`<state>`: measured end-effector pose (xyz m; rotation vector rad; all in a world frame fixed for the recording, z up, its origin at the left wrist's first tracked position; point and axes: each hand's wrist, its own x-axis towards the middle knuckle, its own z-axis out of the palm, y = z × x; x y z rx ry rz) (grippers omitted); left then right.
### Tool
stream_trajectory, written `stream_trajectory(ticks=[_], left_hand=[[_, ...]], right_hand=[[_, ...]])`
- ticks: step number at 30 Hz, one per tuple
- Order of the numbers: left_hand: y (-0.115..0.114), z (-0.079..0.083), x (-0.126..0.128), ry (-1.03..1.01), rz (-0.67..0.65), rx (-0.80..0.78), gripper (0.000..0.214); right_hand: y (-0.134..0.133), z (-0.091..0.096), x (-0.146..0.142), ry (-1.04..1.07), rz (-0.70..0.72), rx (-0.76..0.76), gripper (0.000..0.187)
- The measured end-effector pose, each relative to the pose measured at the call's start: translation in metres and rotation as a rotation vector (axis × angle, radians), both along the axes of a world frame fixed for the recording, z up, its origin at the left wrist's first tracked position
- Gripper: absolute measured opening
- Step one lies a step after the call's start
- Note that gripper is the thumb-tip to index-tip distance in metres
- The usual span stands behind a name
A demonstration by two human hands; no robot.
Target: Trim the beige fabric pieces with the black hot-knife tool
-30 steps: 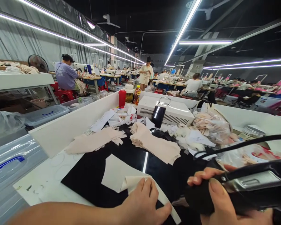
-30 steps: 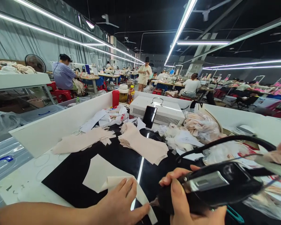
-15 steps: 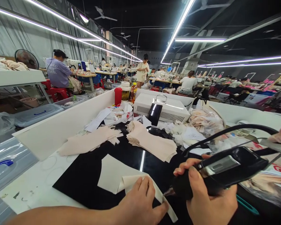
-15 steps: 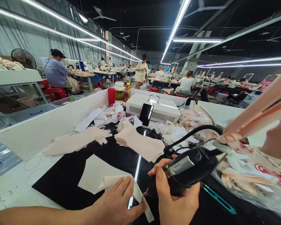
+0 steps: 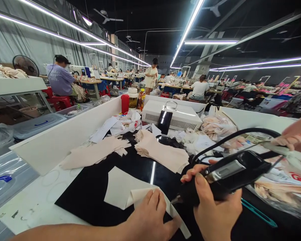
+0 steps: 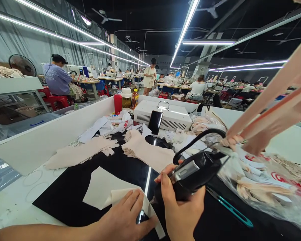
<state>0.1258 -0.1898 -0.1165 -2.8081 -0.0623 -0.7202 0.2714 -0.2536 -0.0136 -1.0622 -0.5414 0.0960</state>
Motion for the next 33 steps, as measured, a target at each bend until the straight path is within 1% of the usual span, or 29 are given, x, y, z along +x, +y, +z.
stream_trajectory(ticks=[8,13,17,19,22,28,30,33], left_hand=[[0.001,-0.001,0.001,-0.072,0.004,0.031,0.04],[0.003,-0.002,0.001,-0.114,0.011,0.06,0.038],[0.004,-0.009,0.002,-0.084,0.001,0.051,0.04],[0.004,-0.014,0.003,-0.056,-0.005,0.039,0.048],[0.003,-0.018,0.003,-0.086,-0.002,0.035,0.057],[0.001,-0.024,0.005,-0.134,0.042,0.054,0.043],[0.0,-0.03,0.008,-0.187,0.068,0.035,0.04],[-0.004,-0.041,0.015,-0.269,0.152,-0.019,0.041]], right_hand=[[0.005,0.006,-0.002,0.003,-0.033,0.021,0.048],[0.011,0.004,-0.001,-0.018,-0.009,0.043,0.048],[0.015,-0.001,0.0,-0.049,0.012,0.047,0.051],[0.015,-0.002,0.0,-0.057,0.007,0.043,0.05],[0.016,-0.004,0.0,-0.061,-0.003,0.036,0.048],[0.022,-0.002,0.003,-0.048,-0.002,0.06,0.047],[0.025,-0.001,0.003,-0.046,0.007,0.071,0.047],[0.029,0.001,0.002,-0.043,0.034,0.075,0.047]])
